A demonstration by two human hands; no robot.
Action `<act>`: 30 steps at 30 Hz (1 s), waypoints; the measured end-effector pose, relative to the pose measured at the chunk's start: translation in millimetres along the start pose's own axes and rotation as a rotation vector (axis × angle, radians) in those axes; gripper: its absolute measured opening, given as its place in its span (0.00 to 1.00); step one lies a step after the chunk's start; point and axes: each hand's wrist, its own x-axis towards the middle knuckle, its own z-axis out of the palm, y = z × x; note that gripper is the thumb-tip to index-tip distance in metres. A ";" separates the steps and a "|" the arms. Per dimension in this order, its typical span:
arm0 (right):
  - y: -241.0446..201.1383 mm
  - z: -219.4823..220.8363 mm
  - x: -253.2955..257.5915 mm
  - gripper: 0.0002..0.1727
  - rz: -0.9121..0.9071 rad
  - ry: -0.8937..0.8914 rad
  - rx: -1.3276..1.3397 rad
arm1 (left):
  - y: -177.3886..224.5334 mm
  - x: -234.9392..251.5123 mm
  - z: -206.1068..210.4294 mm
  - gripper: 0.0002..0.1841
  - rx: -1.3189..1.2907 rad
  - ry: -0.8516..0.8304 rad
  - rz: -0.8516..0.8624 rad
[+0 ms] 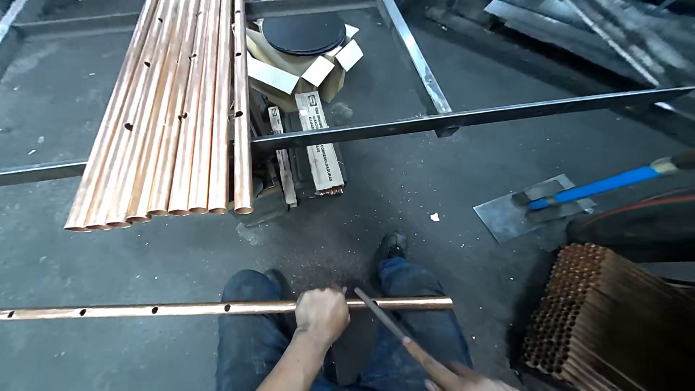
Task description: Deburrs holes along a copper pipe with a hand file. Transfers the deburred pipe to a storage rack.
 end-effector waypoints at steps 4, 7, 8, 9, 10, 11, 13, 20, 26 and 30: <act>-20.5 -10.6 79.6 0.31 0.078 -0.090 -0.062 | -0.6 1.9 5.6 0.24 -0.015 0.044 -0.022; -23.7 -20.0 71.6 0.30 0.072 -0.046 -0.074 | -1.5 0.6 6.6 0.22 -0.012 0.069 -0.027; -22.5 -21.6 52.0 0.30 0.044 0.027 -0.051 | -1.4 0.3 7.1 0.20 -0.018 0.071 -0.029; -21.2 -23.6 30.9 0.30 0.027 0.069 -0.030 | -1.3 -0.2 8.9 0.19 -0.021 0.079 -0.033; -19.5 -24.0 12.7 0.29 0.024 0.070 -0.018 | -1.0 -0.6 10.6 0.20 -0.021 0.087 -0.033; -18.2 -22.0 0.6 0.29 0.032 0.038 -0.009 | -0.6 -0.5 11.5 0.20 -0.023 0.102 -0.027; -16.9 -9.0 -0.5 0.30 0.052 -0.019 0.002 | 0.1 0.8 14.9 0.23 -0.019 0.161 -0.007; -28.0 -14.1 89.7 0.31 0.136 -0.078 -0.050 | -3.9 1.6 28.3 0.25 0.029 0.290 0.021; 20.5 12.3 26.6 0.32 0.115 0.277 0.112 | -3.2 -17.9 12.1 0.54 0.029 0.151 0.031; 41.9 46.4 22.4 0.31 0.081 0.332 0.098 | -2.8 -16.2 23.2 0.40 0.027 0.191 0.144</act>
